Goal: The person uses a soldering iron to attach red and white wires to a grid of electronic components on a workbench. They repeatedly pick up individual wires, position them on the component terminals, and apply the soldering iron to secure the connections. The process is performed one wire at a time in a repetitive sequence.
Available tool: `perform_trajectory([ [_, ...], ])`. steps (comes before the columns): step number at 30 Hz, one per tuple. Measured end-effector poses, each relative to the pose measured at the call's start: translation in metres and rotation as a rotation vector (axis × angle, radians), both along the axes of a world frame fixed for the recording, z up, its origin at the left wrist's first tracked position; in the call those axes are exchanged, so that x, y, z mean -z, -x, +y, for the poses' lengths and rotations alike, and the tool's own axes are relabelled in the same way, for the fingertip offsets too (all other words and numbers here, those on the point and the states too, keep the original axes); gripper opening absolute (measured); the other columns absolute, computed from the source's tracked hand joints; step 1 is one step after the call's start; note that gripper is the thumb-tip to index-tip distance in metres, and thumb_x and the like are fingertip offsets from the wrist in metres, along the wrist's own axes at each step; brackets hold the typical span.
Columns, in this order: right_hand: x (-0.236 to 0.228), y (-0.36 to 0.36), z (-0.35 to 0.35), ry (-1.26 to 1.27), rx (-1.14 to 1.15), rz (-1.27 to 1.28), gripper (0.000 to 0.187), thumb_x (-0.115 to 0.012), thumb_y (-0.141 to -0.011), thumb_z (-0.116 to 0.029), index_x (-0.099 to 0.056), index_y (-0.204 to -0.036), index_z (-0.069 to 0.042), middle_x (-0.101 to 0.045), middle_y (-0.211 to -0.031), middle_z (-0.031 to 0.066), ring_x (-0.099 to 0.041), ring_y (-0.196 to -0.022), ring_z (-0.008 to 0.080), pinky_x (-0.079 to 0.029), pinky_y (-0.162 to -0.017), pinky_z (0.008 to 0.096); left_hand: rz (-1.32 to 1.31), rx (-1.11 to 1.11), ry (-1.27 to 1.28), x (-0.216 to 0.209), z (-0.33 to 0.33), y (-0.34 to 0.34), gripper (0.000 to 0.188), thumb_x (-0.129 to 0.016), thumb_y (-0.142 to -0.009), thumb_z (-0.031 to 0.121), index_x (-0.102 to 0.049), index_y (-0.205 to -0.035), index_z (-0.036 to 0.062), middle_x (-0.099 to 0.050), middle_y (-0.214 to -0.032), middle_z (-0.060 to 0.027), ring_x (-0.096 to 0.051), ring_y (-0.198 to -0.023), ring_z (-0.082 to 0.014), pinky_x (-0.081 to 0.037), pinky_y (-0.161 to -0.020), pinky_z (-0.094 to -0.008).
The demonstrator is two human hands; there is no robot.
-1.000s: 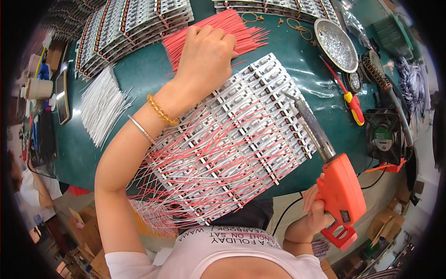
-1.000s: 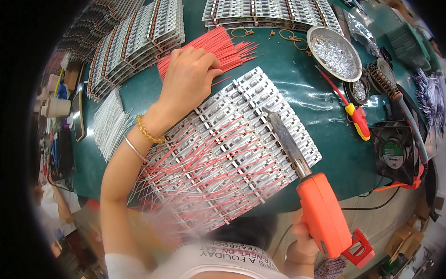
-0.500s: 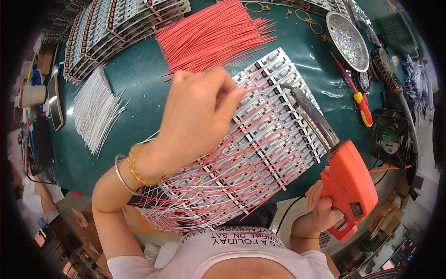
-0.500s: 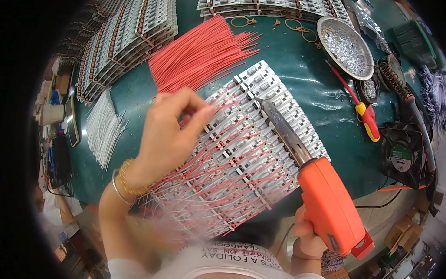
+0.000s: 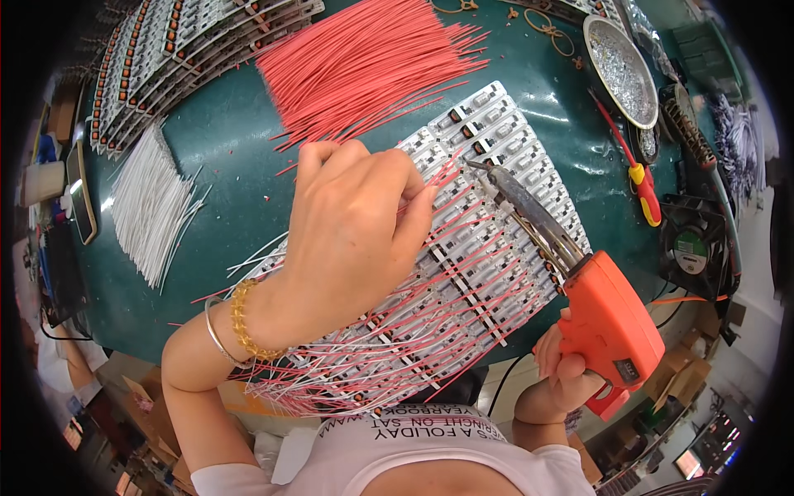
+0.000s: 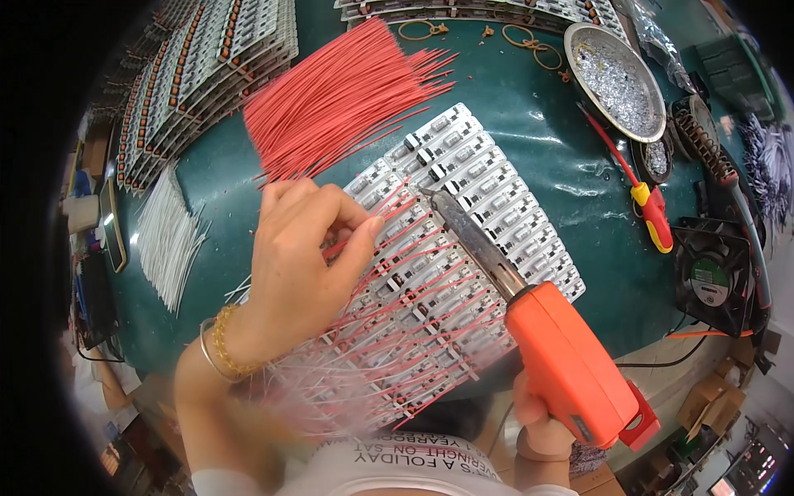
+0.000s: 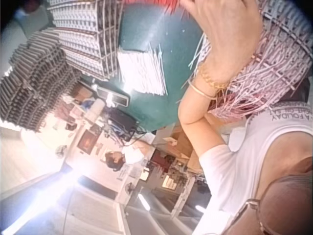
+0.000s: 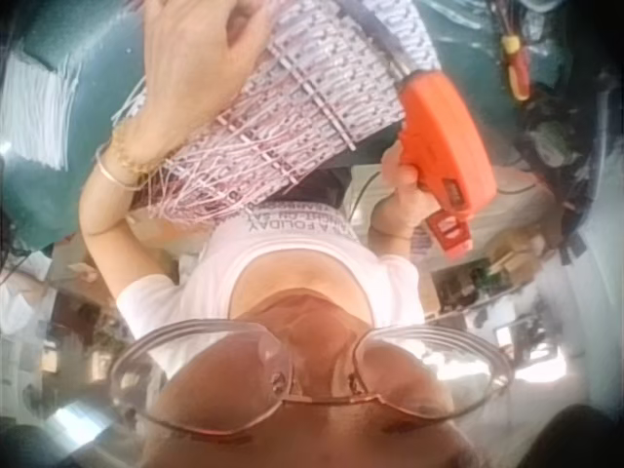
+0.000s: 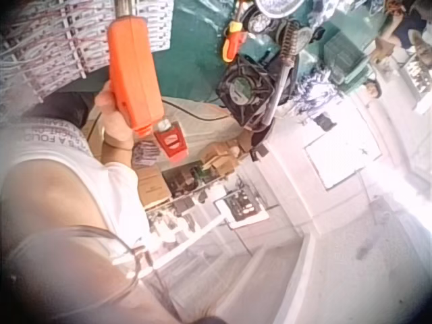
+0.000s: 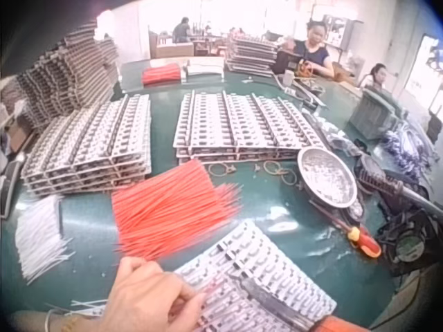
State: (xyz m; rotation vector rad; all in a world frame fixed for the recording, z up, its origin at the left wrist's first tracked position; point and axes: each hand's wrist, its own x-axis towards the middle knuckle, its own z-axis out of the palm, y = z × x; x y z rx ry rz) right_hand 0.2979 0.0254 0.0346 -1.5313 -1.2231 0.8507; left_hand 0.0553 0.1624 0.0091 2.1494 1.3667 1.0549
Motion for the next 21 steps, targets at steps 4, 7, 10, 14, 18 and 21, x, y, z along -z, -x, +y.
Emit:
perform_trajectory([
  [4, 0.014, -0.023, -0.017, 0.033, -0.015, -0.273, 0.072, -0.071, -0.081, -0.049, -0.049, -0.117, 0.010, -0.049, -0.060, 0.0013, -0.046, -0.048, 0.0105, -0.038, -0.047, 0.0241, 0.003, 0.005, -0.002, 0.000, 0.001, 0.001, 0.016, -0.070, -0.079, 0.006, -0.057, -0.071, 0.0070, -0.051, -0.062, -0.0009, -0.045, -0.060, -0.0174, -0.033, -0.071, -0.0335],
  [7, 0.007, -0.022, -0.021, 0.083, -0.042, -0.285, 0.066, -0.075, -0.080, -0.043, -0.052, -0.121, 0.003, -0.056, -0.088, 0.0046, -0.053, -0.076, 0.0165, -0.042, -0.067, 0.0289, 0.000, 0.003, -0.011, 0.001, 0.000, 0.000, 0.016, -0.070, -0.079, 0.006, -0.057, -0.071, 0.0071, -0.050, -0.062, -0.0009, -0.045, -0.060, -0.0176, -0.033, -0.070, -0.0336],
  [10, 0.004, -0.014, -0.009, -0.073, -0.075, -0.241, 0.073, -0.073, -0.081, -0.047, -0.049, -0.117, 0.012, -0.049, -0.060, 0.0004, -0.045, -0.047, 0.0100, -0.038, -0.046, 0.0241, -0.005, 0.002, -0.019, 0.001, 0.000, -0.001, 0.016, -0.070, -0.079, 0.006, -0.057, -0.071, 0.0071, -0.049, -0.061, -0.0008, -0.044, -0.060, -0.0178, -0.033, -0.070, -0.0339],
  [14, -0.003, -0.001, -0.001, -0.104, -0.023, -0.086, 0.078, -0.071, -0.082, -0.048, -0.045, -0.120, 0.016, -0.046, -0.050, -0.0012, -0.041, -0.037, 0.0076, -0.035, -0.039, 0.0221, 0.003, -0.003, -0.021, 0.001, 0.000, -0.001, 0.016, -0.070, -0.079, 0.006, -0.056, -0.071, 0.0073, -0.048, -0.061, -0.0005, -0.044, -0.060, -0.0177, -0.033, -0.070, -0.0341],
  [18, -0.009, 0.008, 0.007, -0.087, -0.041, -0.029, 0.079, -0.069, -0.084, -0.049, -0.044, -0.122, 0.016, -0.046, -0.050, -0.0013, -0.040, -0.038, 0.0074, -0.034, -0.040, 0.0215, -0.001, 0.000, -0.020, 0.002, 0.000, -0.001, 0.016, -0.070, -0.079, 0.007, -0.056, -0.071, 0.0075, -0.048, -0.060, -0.0004, -0.044, -0.060, -0.0176, -0.033, -0.070, -0.0338],
  [21, -0.007, 0.003, 0.011, -0.081, -0.080, 0.039, 0.078, -0.067, -0.086, -0.048, -0.044, -0.123, 0.016, -0.046, -0.051, -0.0012, -0.040, -0.039, 0.0073, -0.034, -0.040, 0.0214, -0.007, -0.010, -0.031, 0.003, 0.001, 0.000, 0.016, -0.070, -0.079, 0.007, -0.057, -0.071, 0.0075, -0.049, -0.060, -0.0005, -0.045, -0.059, -0.0172, -0.034, -0.070, -0.0334],
])
